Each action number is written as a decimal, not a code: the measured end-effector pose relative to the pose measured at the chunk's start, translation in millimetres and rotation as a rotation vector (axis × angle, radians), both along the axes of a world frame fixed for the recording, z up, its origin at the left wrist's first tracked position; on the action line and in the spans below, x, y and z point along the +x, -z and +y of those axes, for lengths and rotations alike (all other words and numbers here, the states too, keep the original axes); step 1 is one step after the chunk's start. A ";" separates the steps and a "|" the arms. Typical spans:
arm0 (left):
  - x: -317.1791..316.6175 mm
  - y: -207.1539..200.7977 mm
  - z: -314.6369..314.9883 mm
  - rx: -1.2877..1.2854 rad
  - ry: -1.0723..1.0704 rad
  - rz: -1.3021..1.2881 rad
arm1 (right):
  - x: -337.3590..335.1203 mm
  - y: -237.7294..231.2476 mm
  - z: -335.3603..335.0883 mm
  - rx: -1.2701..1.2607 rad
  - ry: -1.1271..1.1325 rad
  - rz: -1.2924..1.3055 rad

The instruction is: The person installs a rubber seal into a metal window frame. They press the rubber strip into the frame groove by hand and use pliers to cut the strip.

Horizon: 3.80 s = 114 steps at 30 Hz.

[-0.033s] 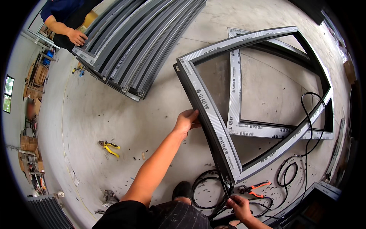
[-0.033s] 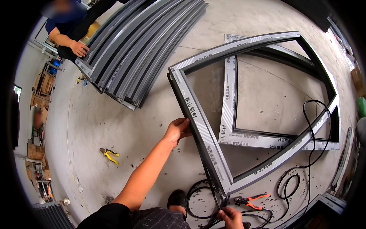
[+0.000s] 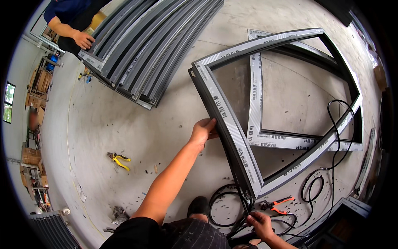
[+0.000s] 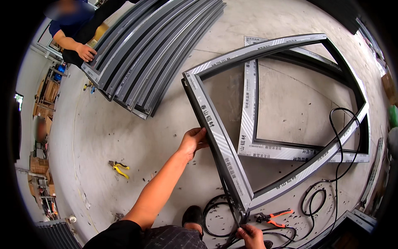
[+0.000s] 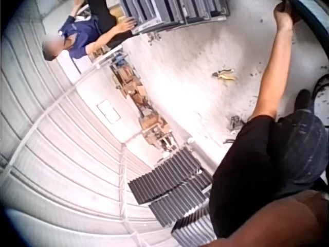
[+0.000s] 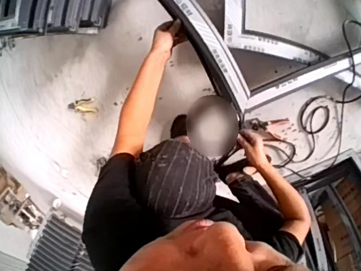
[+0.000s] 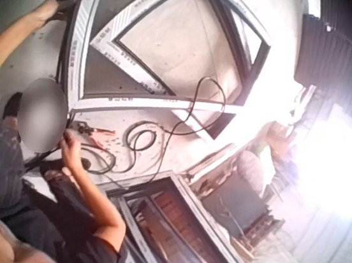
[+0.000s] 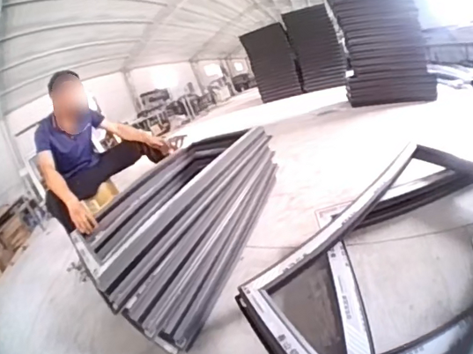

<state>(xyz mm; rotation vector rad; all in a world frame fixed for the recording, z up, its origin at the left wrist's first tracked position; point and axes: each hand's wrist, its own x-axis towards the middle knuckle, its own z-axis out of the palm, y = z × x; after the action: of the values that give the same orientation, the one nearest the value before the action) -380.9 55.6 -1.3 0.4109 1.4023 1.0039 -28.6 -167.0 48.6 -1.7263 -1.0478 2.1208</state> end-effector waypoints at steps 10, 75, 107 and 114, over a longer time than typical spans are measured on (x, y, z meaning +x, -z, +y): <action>17.1 4.2 -29.1 -0.046 0.084 -0.018 | -1.4 10.5 -1.3 -0.010 -0.027 -0.041; 136.7 5.5 -131.2 -0.187 -0.172 0.016 | 35.2 -24.3 242.5 1.251 -0.714 -0.878; 75.4 9.4 -189.7 -0.109 0.071 -0.294 | -4.2 -34.0 202.3 1.294 -0.404 -0.948; 81.4 12.7 -187.7 -0.182 0.013 -0.263 | 27.9 -37.5 139.6 1.463 -0.786 -0.806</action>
<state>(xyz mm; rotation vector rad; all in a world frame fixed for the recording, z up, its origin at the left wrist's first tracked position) -299.5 -132.1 -14.0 0.1468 1.2380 0.8768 -0.7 -27.4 86.1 -1.2560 -2.7314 0.1265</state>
